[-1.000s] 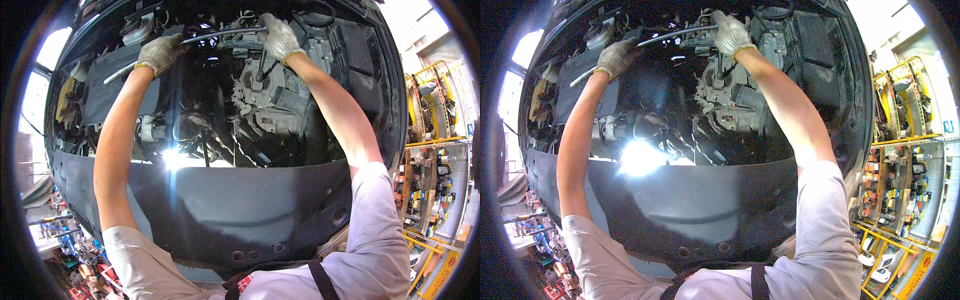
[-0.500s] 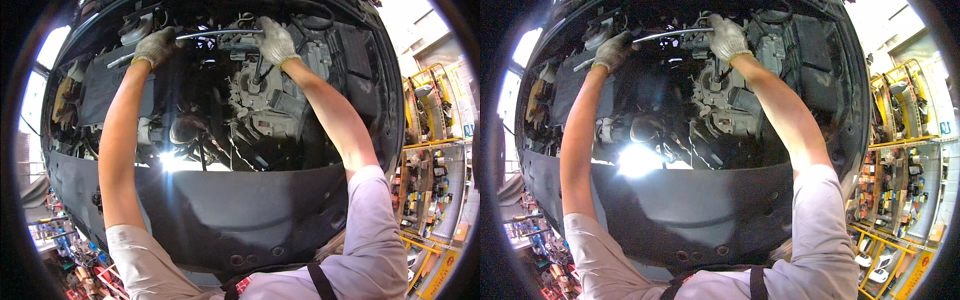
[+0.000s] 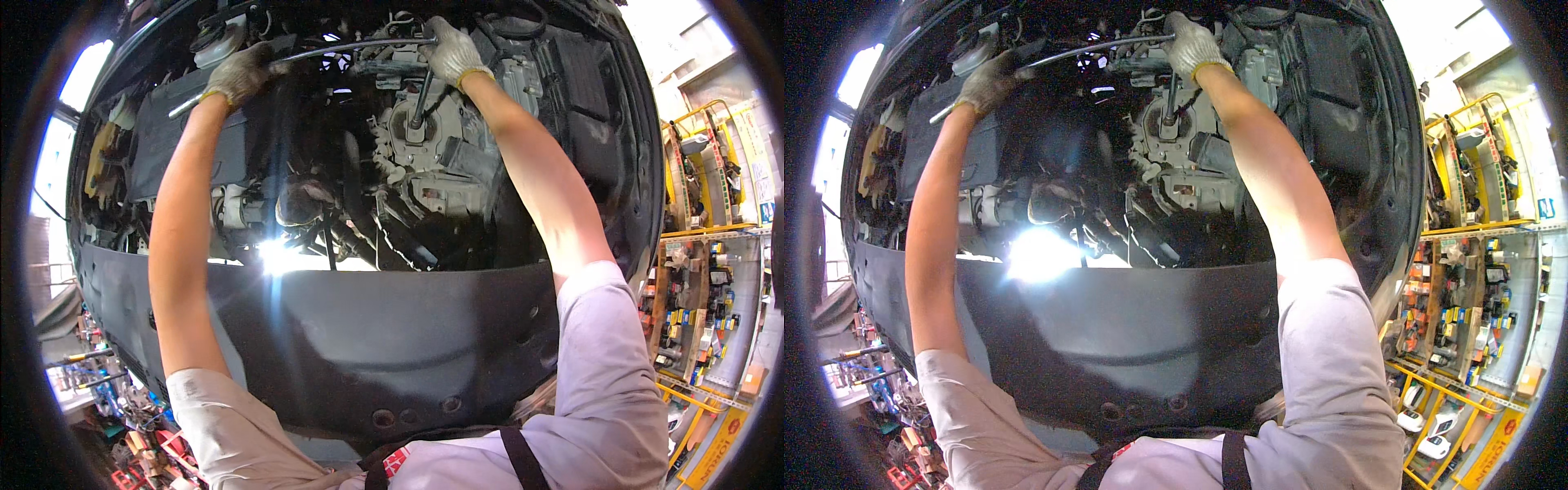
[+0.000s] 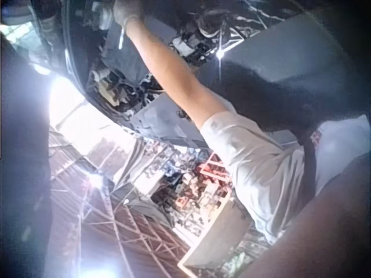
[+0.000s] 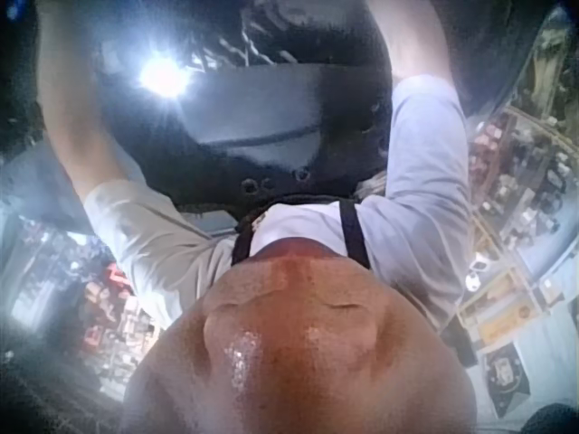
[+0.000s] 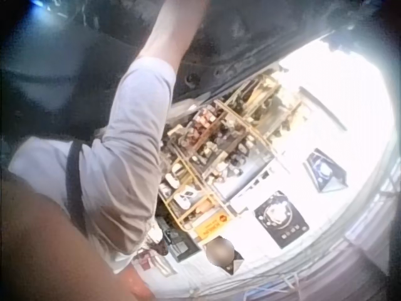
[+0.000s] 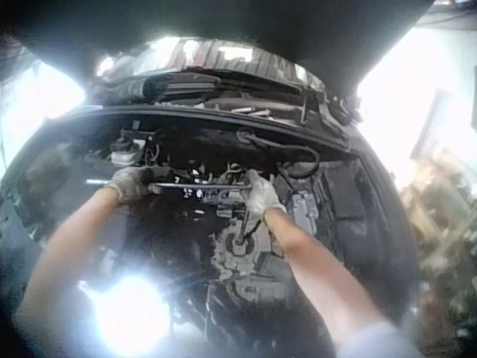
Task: The person uses a socket wrench to tighten bolts on the engine of a car with the hood open. The person repeatedly reaches into the engine bay to adjust fasteners.
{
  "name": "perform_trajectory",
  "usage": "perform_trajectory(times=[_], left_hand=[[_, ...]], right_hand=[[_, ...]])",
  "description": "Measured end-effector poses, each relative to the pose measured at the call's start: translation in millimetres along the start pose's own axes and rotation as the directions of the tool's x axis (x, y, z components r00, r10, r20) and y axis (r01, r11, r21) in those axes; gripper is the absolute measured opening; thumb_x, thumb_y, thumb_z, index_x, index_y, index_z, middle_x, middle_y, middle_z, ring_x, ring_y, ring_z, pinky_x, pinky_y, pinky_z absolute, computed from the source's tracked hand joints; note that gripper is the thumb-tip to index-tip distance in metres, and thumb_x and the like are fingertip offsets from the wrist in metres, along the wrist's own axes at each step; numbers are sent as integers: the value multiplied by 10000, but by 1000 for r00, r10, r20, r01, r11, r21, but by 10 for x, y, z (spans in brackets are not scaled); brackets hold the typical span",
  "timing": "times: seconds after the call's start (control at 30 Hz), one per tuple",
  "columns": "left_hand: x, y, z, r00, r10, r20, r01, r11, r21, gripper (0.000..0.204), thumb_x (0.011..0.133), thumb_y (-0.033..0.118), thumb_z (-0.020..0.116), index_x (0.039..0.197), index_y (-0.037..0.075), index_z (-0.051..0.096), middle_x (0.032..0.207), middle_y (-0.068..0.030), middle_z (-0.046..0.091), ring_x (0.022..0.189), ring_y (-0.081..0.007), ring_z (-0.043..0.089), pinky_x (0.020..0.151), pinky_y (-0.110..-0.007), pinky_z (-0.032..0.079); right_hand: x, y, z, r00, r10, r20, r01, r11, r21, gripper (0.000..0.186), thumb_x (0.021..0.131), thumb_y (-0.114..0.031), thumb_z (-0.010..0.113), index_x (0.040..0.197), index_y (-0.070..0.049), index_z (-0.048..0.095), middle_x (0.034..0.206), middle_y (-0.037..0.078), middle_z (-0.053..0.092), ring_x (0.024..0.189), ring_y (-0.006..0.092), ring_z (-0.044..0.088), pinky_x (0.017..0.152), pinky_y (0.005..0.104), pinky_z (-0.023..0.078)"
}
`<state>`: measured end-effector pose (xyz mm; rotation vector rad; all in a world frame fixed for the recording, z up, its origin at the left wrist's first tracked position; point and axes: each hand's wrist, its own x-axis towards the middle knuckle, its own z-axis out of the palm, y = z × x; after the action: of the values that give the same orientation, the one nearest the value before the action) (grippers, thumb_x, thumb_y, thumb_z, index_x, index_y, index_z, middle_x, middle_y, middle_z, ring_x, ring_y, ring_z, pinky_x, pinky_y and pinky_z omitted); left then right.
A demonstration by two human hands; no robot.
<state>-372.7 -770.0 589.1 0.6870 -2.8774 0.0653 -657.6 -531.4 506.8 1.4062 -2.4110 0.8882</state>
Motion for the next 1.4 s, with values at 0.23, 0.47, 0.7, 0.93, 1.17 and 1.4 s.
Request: perform_trajectory(times=[0.23,0.47,0.7,0.93,1.17,1.4], left_hand=[[-485,-569,-209,950,-163,266,172,985,-9,592,845,492,693,1226,42,645,1158,-225,676,1111,-349,644,929,-428,480],[-758,-914,-340,898,-340,279,290,935,205,494,832,493,665,1099,81,706,1027,-197,713,989,-373,674,840,-452,502],[-731,-842,-259,885,-409,222,368,907,205,519,793,514,663,1037,62,741,1018,-238,707,1005,-391,675,858,-434,513],[-829,-576,-257,830,-535,156,489,834,258,538,758,526,689,1085,103,745,1094,-205,706,1060,-370,672,897,-419,513],[-903,-500,-296,834,-534,138,485,829,278,482,826,472,623,1131,116,733,1167,-199,686,1119,-388,644,926,-445,507],[-1075,-363,-295,861,-488,145,448,862,239,424,857,403,636,1137,97,728,1141,-219,691,1110,-383,660,931,-464,510]], right_hand=[[-100,-388,-189,979,137,150,-116,983,-142,605,869,-315,655,1406,-93,488,1313,183,614,1211,386,580,1049,450,464],[154,-658,-352,932,124,342,65,867,-493,324,861,-164,572,1142,-103,721,1177,166,696,1079,363,674,898,486,553],[238,-631,-147,951,-137,278,258,847,-465,268,851,-182,551,971,-77,766,1029,168,731,942,340,721,814,457,587],[320,-456,-52,932,-243,268,349,794,-497,270,817,-297,621,907,-88,767,922,149,745,853,316,728,769,456,579],[213,-496,-254,891,-339,302,453,709,-541,271,843,-308,572,847,-118,765,867,138,746,798,307,734,711,467,583],[328,-415,-203,881,-341,329,472,683,-557,234,819,-243,569,795,-99,751,825,147,736,767,309,729,665,453,578]])
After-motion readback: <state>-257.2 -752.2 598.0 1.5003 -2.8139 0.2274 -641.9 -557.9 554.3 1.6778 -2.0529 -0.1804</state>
